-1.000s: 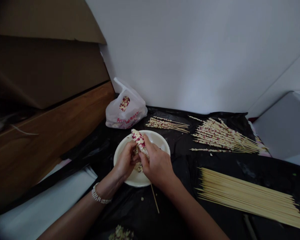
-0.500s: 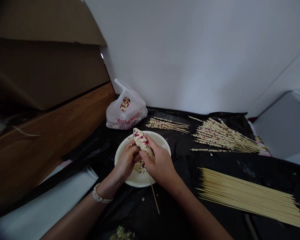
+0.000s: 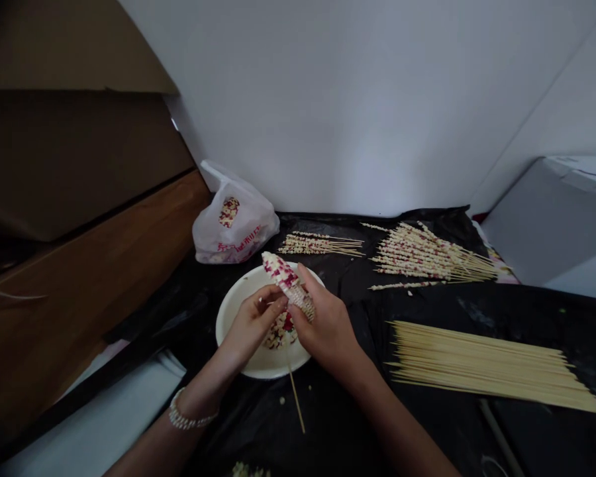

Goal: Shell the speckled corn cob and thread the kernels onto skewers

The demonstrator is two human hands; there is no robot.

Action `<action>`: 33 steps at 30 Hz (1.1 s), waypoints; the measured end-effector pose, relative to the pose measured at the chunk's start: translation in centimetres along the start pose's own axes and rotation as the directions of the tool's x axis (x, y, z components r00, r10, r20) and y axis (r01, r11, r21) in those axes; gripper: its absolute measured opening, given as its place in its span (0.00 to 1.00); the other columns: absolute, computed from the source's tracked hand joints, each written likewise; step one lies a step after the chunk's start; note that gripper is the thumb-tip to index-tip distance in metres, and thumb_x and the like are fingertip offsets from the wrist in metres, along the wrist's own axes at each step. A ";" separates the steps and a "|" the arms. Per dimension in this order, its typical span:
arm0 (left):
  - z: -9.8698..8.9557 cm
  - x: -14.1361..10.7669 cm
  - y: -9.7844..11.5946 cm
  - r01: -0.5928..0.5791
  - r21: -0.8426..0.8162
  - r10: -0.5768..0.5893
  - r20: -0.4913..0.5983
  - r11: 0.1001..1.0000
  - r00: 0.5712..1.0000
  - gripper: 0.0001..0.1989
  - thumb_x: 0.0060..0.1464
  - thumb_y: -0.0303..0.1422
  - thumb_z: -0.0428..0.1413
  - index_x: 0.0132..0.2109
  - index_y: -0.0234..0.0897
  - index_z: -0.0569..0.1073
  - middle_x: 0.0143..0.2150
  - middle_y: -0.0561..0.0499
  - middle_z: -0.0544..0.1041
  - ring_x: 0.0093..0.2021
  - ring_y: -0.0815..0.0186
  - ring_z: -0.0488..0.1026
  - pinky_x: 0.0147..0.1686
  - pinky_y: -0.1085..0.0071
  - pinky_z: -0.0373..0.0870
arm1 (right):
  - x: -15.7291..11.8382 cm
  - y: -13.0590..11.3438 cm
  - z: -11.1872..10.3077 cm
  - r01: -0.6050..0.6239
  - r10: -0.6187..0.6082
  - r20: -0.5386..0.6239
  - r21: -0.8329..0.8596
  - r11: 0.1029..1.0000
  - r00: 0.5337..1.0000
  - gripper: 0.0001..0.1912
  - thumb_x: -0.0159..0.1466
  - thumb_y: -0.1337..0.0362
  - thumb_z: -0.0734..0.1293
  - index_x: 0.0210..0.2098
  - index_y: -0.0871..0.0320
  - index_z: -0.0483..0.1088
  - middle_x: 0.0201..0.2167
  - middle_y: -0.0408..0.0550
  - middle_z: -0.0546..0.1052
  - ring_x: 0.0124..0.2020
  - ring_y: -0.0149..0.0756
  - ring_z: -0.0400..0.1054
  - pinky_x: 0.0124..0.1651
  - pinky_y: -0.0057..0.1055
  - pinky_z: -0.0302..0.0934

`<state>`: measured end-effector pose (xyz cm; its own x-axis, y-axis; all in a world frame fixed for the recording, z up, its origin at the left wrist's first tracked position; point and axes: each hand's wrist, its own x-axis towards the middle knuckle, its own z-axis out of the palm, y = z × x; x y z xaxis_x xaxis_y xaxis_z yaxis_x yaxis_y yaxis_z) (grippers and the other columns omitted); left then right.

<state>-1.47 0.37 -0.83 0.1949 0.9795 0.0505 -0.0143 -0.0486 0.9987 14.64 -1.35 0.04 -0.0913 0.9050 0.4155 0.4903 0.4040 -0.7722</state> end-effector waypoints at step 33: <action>0.8 -1.1 0.1 0.057 0.145 -0.011 -0.304 0.988 0.953 0.11 0.51 0.25 0.52 0.43 0.38 0.68 0.34 0.51 0.73 0.35 0.64 0.70 0.37 0.68 0.65 | -1.7 -1.7 2.5 0.080 -0.074 0.077 -0.077 0.994 0.994 0.31 0.67 0.67 0.59 0.69 0.64 0.56 0.59 0.64 0.74 0.60 0.53 0.69 0.60 0.54 0.64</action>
<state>-0.89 -0.90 -0.75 -0.1121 0.9931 0.0358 0.1391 -0.0200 0.9901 11.83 -3.23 -0.55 -0.1935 0.8800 0.4337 0.5470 0.4637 -0.6970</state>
